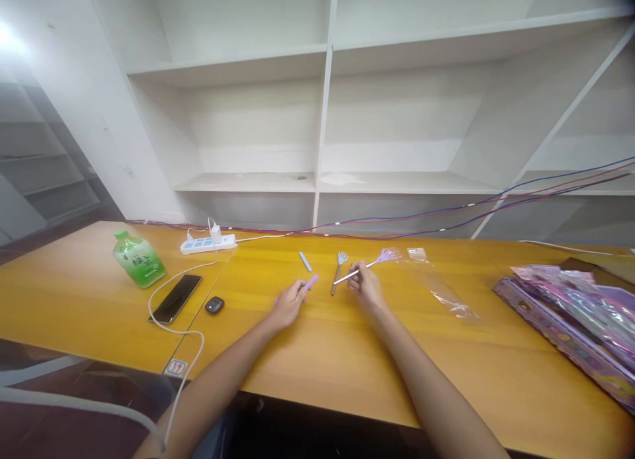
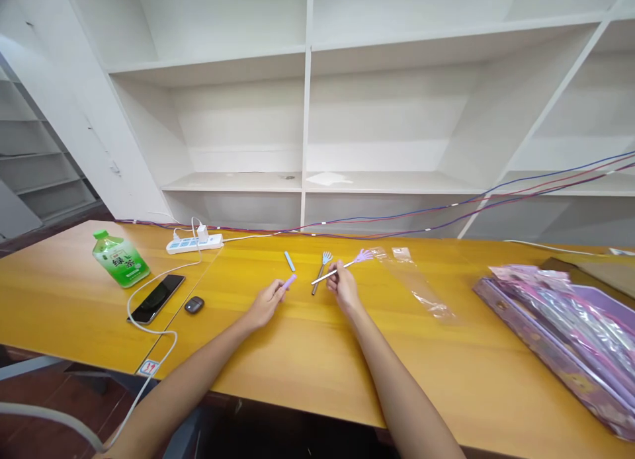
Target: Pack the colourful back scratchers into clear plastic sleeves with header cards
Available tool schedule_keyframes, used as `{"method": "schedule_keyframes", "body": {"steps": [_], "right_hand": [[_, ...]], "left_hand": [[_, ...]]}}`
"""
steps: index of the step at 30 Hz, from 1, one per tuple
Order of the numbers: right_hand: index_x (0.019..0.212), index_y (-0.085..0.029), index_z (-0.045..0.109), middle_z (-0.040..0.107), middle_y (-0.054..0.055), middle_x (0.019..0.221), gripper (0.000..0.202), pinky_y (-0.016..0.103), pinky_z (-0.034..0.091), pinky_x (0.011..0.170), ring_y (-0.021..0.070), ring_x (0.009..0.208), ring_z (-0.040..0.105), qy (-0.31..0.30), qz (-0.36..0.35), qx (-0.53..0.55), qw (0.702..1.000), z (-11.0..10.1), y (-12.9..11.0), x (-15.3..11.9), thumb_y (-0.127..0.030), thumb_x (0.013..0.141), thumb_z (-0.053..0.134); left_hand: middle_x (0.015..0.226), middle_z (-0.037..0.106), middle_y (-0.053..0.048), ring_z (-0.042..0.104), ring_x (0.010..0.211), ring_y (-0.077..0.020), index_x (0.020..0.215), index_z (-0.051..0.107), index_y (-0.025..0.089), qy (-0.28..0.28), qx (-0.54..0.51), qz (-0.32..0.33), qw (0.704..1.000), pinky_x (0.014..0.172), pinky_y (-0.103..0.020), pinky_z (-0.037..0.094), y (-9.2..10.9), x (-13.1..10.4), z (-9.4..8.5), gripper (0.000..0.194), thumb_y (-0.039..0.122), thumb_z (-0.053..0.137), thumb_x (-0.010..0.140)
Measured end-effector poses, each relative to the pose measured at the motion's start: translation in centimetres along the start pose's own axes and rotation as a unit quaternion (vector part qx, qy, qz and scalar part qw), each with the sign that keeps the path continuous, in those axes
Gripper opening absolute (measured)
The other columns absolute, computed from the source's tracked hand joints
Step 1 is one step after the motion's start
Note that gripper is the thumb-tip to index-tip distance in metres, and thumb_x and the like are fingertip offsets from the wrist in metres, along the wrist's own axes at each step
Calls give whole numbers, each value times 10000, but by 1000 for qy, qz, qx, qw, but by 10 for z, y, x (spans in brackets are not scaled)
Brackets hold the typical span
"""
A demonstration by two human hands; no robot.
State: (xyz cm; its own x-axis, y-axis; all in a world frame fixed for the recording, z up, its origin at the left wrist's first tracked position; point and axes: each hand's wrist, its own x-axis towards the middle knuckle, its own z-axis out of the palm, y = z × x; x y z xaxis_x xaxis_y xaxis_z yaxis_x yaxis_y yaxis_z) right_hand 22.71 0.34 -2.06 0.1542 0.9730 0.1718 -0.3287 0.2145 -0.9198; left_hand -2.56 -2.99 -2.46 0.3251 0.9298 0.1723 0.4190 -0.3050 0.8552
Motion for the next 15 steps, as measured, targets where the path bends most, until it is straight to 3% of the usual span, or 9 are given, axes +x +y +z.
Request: {"method": "schedule_keyframes", "body": {"steps": [5,15], "right_hand": [[789,-226,546,498,-50,613,570,226,247,403,65,438,369,18,3,22,1000,8,1,-6,-723,715,815],[766,-224,550,513,-39,596,564,252,280,413,83,440,392,19,-12,-23,999,11,-2,-11,-755,771,740]], "left_hand": [[965,678,-30,602,894,-188,1086,693,201,-1,33,45,998,842,-295,428,3,4,-5,388,470,418,1034],[972,675,-40,605,902,-194,1072,707,197,12,38,68,997,821,-301,426,2,4,-4,348,442,462,1038]]}}
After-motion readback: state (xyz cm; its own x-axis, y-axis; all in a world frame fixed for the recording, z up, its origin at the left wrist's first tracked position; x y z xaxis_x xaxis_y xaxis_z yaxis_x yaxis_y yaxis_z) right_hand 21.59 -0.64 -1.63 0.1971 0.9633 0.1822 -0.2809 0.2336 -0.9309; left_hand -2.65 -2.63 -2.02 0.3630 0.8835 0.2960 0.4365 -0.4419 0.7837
